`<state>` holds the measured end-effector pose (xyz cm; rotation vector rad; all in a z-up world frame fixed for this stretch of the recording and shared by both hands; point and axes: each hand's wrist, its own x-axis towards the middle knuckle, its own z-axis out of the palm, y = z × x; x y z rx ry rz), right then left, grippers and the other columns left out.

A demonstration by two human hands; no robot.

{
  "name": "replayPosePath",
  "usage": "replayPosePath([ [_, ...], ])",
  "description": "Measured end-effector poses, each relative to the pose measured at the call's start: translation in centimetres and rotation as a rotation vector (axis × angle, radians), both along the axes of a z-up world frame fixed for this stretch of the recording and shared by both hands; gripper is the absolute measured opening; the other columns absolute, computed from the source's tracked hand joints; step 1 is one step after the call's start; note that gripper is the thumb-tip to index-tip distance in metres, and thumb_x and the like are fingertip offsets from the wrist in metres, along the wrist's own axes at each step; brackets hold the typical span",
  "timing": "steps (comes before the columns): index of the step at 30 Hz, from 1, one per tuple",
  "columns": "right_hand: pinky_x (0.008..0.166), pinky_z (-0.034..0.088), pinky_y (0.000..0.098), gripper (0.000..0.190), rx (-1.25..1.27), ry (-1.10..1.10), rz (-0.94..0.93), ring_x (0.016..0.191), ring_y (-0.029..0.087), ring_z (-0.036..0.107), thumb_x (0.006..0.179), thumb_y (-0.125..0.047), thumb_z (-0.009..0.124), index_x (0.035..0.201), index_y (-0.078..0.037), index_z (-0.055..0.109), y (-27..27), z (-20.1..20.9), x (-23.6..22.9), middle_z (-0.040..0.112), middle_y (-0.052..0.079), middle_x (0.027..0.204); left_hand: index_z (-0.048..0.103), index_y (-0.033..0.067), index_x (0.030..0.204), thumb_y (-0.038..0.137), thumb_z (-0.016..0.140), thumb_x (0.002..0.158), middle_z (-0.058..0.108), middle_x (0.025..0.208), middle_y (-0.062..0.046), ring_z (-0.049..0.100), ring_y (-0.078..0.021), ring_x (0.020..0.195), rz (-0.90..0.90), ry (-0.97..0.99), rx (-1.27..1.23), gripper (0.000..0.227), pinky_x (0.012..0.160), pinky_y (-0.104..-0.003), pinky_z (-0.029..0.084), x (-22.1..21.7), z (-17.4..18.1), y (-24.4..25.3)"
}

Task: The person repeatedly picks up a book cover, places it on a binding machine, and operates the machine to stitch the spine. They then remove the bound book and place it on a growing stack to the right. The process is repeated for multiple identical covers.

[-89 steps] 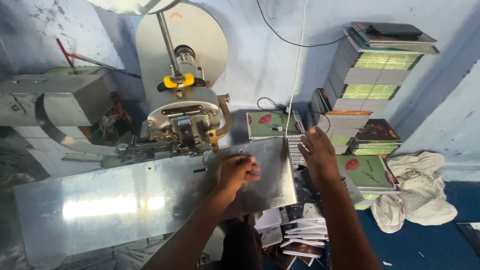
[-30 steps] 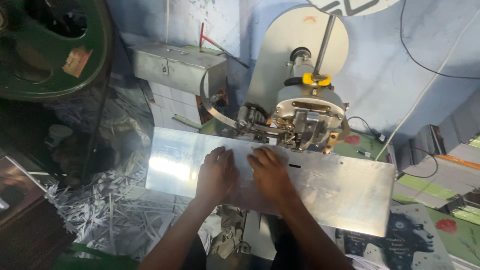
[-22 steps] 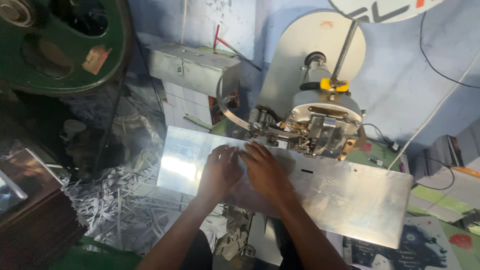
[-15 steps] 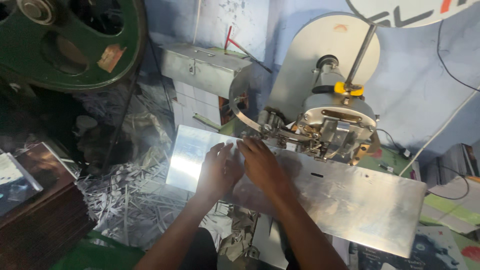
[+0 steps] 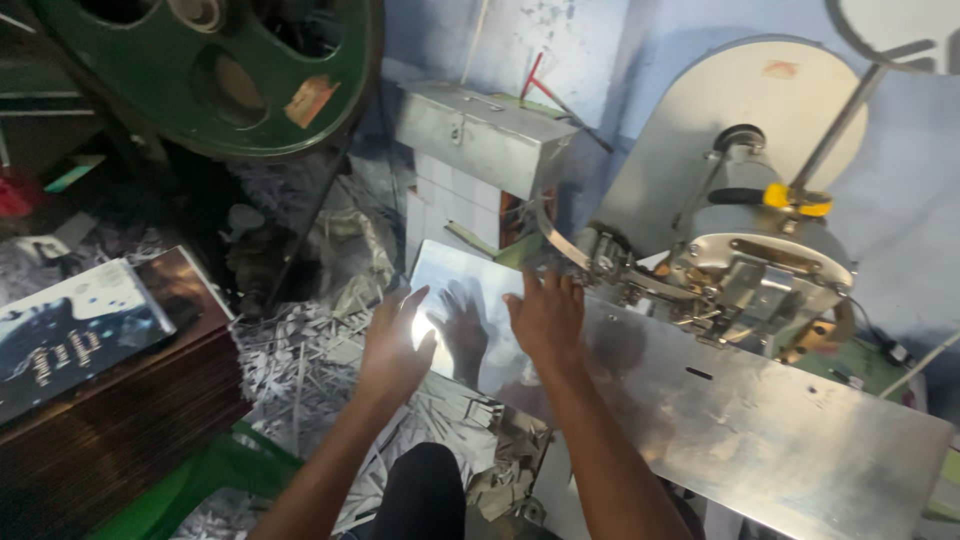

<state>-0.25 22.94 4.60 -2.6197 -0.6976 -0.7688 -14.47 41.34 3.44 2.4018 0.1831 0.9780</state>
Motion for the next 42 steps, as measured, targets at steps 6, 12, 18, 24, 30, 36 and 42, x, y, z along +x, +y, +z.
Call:
replayPosePath([
  [6,0.101,0.041,0.0506,0.051,0.026,-0.037,0.021,0.118,0.036,0.057,0.084,-0.041,0.077,0.123,-0.010,0.067,-0.1,-0.6,0.2,0.063,0.015,0.121,0.056,0.0069,0.140,0.012,0.074,0.081,0.055,0.140,-0.024,0.054,-0.0424,0.128,0.122,-0.007,0.034,0.062,0.106,-0.048,0.045,-3.7,0.3,5.2],
  [12,0.102,0.039,0.0521,0.054,0.008,-0.121,0.018,0.117,0.037,0.056,0.082,-0.043,0.078,0.124,-0.009,0.068,-0.1,-1.2,0.8,0.063,0.016,0.122,0.059,0.0056,0.138,0.010,0.074,0.079,0.059,0.136,-0.023,0.056,-0.0425,0.124,0.253,-0.054,0.105,0.061,0.103,-0.049,0.047,-7.1,0.0,10.3],
  [18,0.105,0.039,0.0517,0.054,-0.031,-0.106,-0.018,0.118,0.037,0.056,0.083,-0.046,0.076,0.122,-0.009,0.067,-0.1,-1.4,0.9,0.064,0.017,0.119,0.060,0.0087,0.136,0.013,0.073,0.082,0.060,0.135,-0.018,0.055,-0.0388,0.129,0.461,0.025,0.150,0.055,0.109,-0.050,0.045,-11.4,-1.0,15.8],
  [24,0.106,0.041,0.0502,0.053,-0.044,-0.133,-0.008,0.117,0.037,0.058,0.086,-0.046,0.075,0.124,-0.008,0.067,-0.3,-1.3,0.4,0.064,0.018,0.117,0.053,0.0066,0.150,0.032,0.074,0.078,0.042,0.158,-0.026,0.028,-0.0457,0.152,0.742,0.125,0.346,0.079,0.117,-0.069,0.018,-14.4,-2.8,22.8],
  [30,0.106,0.040,0.0514,0.054,-0.037,-0.152,0.005,0.117,0.038,0.058,0.086,-0.046,0.074,0.124,-0.008,0.067,-0.4,-0.8,0.0,0.064,0.020,0.117,0.049,-0.0008,0.149,0.070,0.072,0.076,0.038,0.157,-0.032,0.029,-0.0459,0.149,0.805,0.234,0.348,0.105,0.112,-0.070,0.015,-15.9,-4.4,26.9],
  [36,0.106,0.039,0.0518,0.057,-0.049,-0.162,-0.009,0.116,0.039,0.058,0.086,-0.046,0.074,0.126,-0.007,0.066,-0.2,-0.6,-0.2,0.064,0.020,0.115,0.061,0.0067,0.142,0.073,0.074,0.073,0.053,0.150,-0.021,0.043,-0.0393,0.141,0.854,0.355,0.373,0.097,0.111,-0.064,0.025,-16.2,-4.0,25.7],
  [42,0.107,0.039,0.0510,0.056,-0.033,-0.187,0.010,0.116,0.038,0.057,0.087,-0.044,0.072,0.128,-0.006,0.065,-0.2,-0.7,-0.4,0.063,0.019,0.115,0.071,0.0191,0.133,0.043,0.079,0.078,0.068,0.132,-0.005,0.055,-0.0315,0.130,0.828,0.230,0.459,0.061,0.110,-0.054,0.035,-16.2,-4.0,23.6],
])
